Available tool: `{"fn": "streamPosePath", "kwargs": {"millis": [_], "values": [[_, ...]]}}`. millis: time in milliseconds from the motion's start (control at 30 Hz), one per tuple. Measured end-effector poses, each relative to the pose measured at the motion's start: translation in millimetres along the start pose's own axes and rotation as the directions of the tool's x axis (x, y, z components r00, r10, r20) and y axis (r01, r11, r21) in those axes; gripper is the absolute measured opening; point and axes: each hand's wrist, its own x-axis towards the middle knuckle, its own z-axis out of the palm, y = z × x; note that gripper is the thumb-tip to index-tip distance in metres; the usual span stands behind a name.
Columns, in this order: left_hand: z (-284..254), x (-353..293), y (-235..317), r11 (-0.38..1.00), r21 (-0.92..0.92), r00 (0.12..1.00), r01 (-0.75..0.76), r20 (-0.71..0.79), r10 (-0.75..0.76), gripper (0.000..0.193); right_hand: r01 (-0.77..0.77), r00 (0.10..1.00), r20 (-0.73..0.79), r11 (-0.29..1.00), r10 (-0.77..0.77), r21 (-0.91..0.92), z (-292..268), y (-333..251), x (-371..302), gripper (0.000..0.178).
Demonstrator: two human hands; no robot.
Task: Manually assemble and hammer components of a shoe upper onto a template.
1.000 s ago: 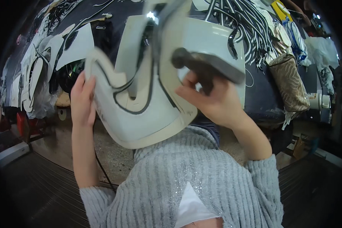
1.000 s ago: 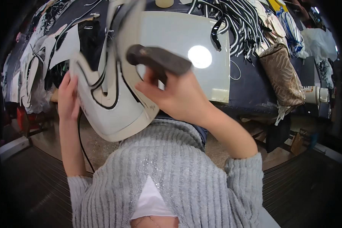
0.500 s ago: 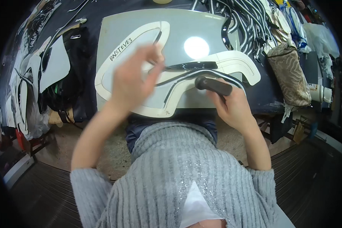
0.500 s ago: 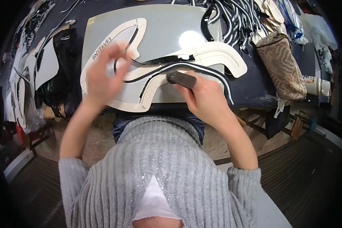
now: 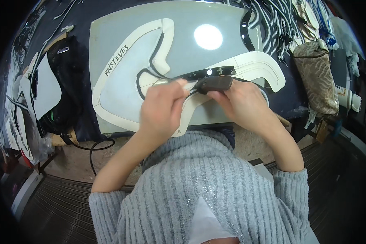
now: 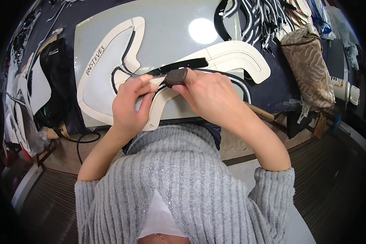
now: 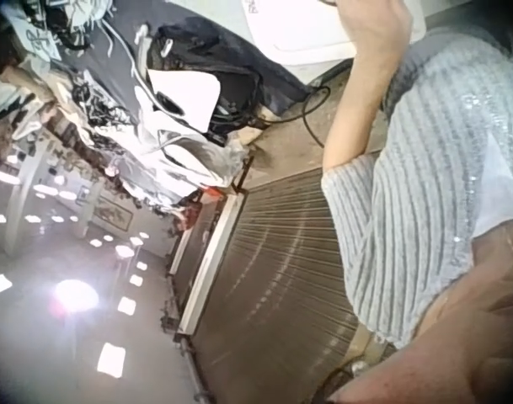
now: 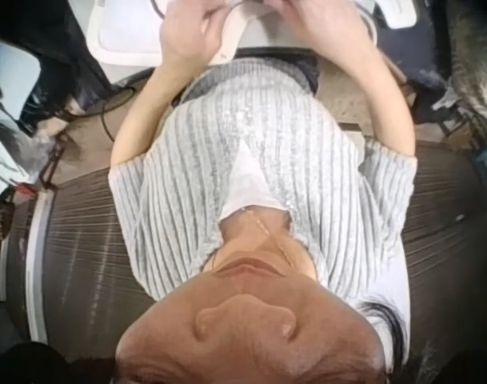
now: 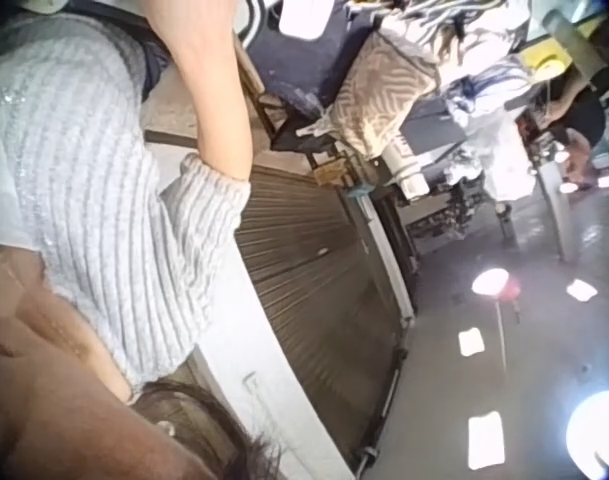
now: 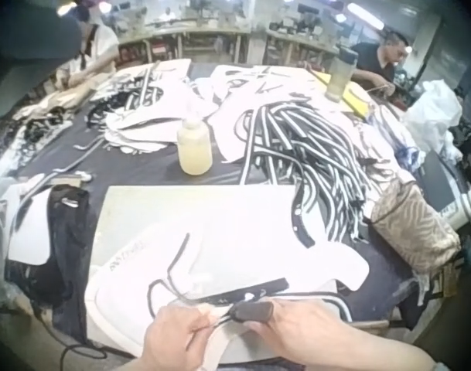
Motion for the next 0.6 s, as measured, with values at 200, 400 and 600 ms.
{"fn": "streamPosePath", "kwargs": {"millis": [200,400,600], "values": [[-8,7,-5,0.904,0.208,0.927,-0.374,0.121,0.356,0.028,0.022,1.0,0.009,1.0,-0.022,0.001,-15,-11,13,0.024],[-10,9,-7,0.857,0.23,0.886,-0.461,0.16,0.434,0.027,0.156,0.978,0.172,0.964,-0.12,-0.214,-19,-17,20,0.027],[-9,10,-6,0.846,0.219,0.873,-0.486,0.158,0.461,0.024,0.141,0.973,0.212,0.964,-0.093,-0.223,-11,-13,18,0.029]]}}
